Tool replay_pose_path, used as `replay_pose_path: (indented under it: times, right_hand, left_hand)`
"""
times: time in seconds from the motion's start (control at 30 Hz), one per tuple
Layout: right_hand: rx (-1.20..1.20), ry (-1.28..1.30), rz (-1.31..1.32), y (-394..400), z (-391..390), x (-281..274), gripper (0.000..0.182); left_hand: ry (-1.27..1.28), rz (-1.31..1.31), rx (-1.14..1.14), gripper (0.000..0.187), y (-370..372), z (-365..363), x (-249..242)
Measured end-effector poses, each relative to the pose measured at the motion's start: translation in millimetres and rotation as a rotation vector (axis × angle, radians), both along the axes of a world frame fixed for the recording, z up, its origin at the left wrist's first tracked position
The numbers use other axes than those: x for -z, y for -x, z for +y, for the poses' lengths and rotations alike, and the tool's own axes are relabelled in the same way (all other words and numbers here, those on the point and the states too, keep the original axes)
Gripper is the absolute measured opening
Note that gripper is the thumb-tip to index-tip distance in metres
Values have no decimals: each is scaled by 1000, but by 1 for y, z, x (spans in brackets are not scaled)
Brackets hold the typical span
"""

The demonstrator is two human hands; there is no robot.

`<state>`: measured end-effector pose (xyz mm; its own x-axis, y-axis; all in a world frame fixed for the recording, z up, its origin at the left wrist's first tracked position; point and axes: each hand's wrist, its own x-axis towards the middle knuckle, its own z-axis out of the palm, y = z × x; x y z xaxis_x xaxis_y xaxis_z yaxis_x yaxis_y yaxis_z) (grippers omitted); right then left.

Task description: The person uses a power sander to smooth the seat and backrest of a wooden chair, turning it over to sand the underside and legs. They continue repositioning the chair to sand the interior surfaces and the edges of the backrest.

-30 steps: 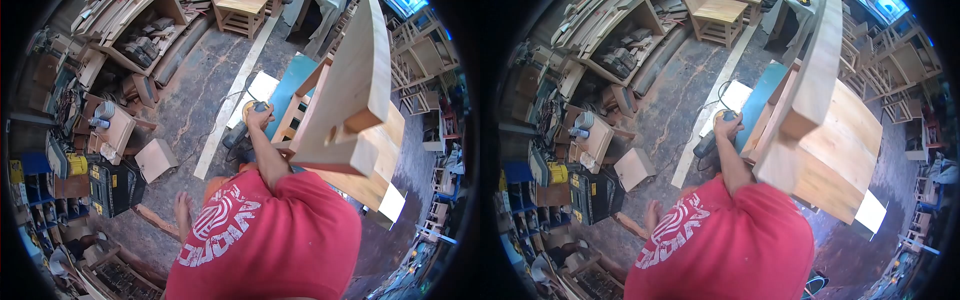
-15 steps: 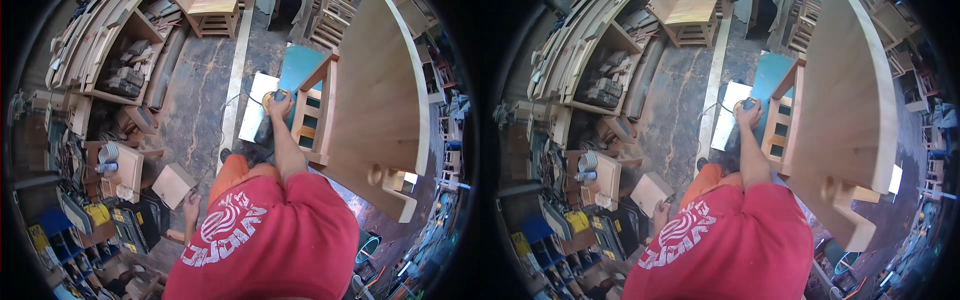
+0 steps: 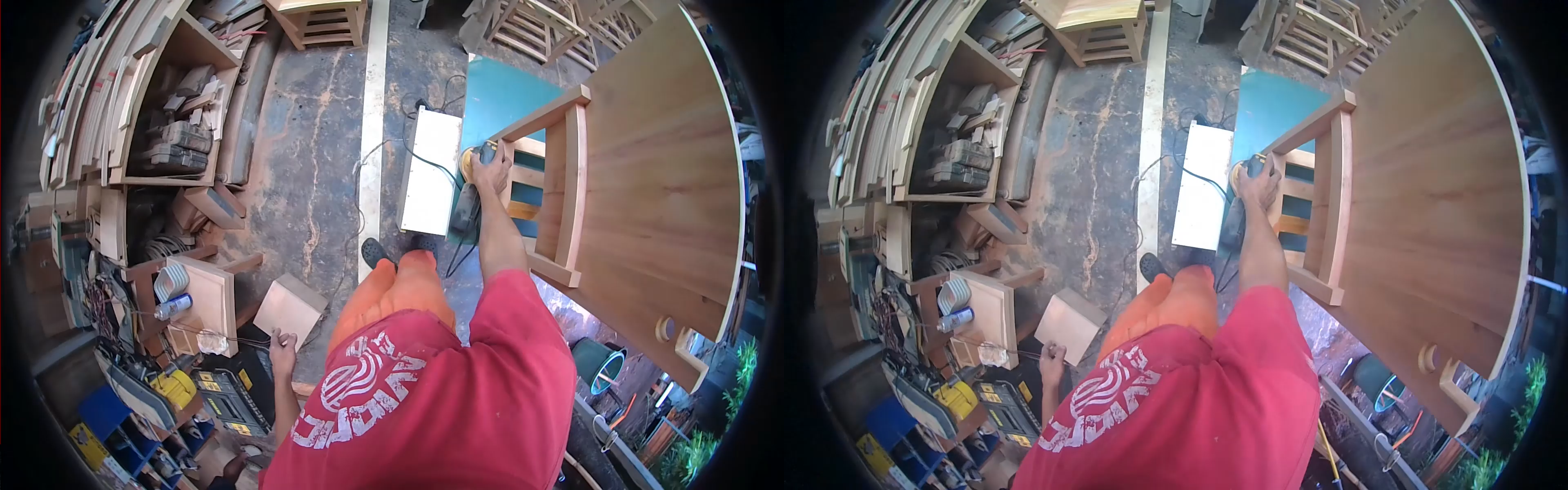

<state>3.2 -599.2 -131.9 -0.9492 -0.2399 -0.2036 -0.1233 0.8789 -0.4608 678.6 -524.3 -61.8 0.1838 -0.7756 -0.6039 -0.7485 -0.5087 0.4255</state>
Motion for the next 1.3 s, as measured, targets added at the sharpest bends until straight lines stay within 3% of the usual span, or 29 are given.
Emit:
replay_pose_path:
  times: [0.17,0.23,0.37,0.4,0.43,0.53,0.6,0.67,0.8,0.83,0.97,1.0,1.07,1.1,1.17,1.23,1.3]
  right_hand:
    - [-32,-40,-6,5,4,-5,94]
    - [-52,-88,81,-4,4,-15,95]
    - [-168,98,442,-64,50,-21,85]
    - [-155,143,281,-89,68,-29,84]
    - [-206,237,303,-112,94,-24,82]
    - [-280,259,176,-168,185,-15,66]
    - [-193,92,-108,-187,240,-36,58]
    - [-259,-26,-72,-182,317,-3,53]
    - [-139,-174,-208,-142,378,-46,54]
    - [-61,-228,-291,-131,385,-57,56]
    - [-133,-176,-218,-105,439,-44,55]
    - [-101,-127,-228,-103,448,-49,55]
    - [-57,-111,-198,-104,468,-55,54]
    - [2,-81,-232,-106,482,-54,53]
    - [76,-138,-285,-116,520,-46,55]
    - [131,-196,-379,-126,543,-52,56]
    - [187,-246,-472,-138,574,-51,56]
  left_hand:
    - [-11,54,150,70,12,-20,30]
    - [-49,112,151,73,38,-44,19]
    - [41,137,336,79,96,-98,-1]
    - [106,176,355,79,113,-109,-3]
    - [169,215,371,80,132,-120,-7]
    - [77,379,437,83,197,-152,-9]
    - [148,461,593,90,240,-165,16]
    - [303,354,851,97,299,-171,34]
    - [672,154,1402,102,440,-162,18]
    - [691,125,1486,104,475,-159,19]
    - [772,13,1751,107,579,-138,34]
    - [767,13,1724,107,590,-131,41]
    - [405,11,1647,102,616,-127,53]
    - [396,19,1636,102,622,-126,64]
    - [348,108,1408,97,616,-126,85]
    - [295,132,1342,92,596,-126,85]
    - [260,263,1109,95,572,-130,87]
